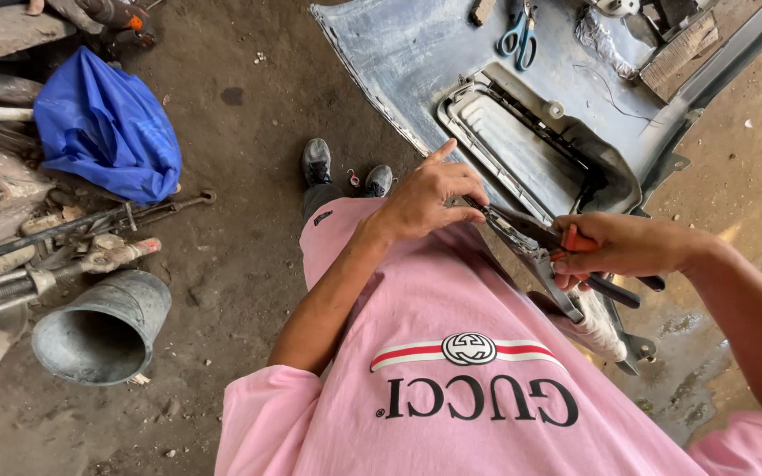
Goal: The person uses a scraper to remove material from the edge of a car bumper and then sands the area with a sanding block. They also use a blue cloth to wipe the surface of the bumper.
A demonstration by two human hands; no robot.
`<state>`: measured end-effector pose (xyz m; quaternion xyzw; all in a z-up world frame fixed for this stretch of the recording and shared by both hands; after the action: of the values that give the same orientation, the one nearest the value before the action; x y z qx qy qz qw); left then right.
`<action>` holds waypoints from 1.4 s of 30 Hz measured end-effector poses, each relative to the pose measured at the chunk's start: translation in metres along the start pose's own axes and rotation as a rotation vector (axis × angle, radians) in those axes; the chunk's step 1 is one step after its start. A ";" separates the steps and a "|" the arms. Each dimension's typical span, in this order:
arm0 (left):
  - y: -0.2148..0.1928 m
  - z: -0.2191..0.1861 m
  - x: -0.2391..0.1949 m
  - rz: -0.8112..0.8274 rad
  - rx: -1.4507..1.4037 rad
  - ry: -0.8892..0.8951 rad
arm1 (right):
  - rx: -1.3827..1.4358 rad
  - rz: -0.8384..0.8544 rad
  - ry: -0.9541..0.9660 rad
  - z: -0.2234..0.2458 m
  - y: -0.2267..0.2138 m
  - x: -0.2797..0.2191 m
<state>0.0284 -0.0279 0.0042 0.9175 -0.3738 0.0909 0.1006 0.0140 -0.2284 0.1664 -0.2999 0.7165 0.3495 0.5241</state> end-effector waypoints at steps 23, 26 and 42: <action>-0.011 0.005 -0.014 0.144 0.559 0.167 | -0.060 -0.797 0.103 -0.031 0.012 -0.025; -0.039 0.014 -0.013 0.164 0.725 0.096 | -0.003 -0.821 0.124 -0.037 0.019 -0.026; -0.076 0.047 -0.025 0.020 0.975 0.226 | 0.167 -0.868 0.240 -0.054 0.047 -0.014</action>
<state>0.0689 0.0299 -0.0558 0.8386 -0.2835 0.3549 -0.3007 -0.0487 -0.2441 0.2002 -0.5674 0.6058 0.0013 0.5577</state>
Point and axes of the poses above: each hand's wrist, its own x-axis towards the middle knuckle, its own y-axis out of the palm, z = x × y, the point moved 4 cm from there along x, towards the middle knuckle, and after that the axes turned 8 degrees about y, right-handed, at the moved point
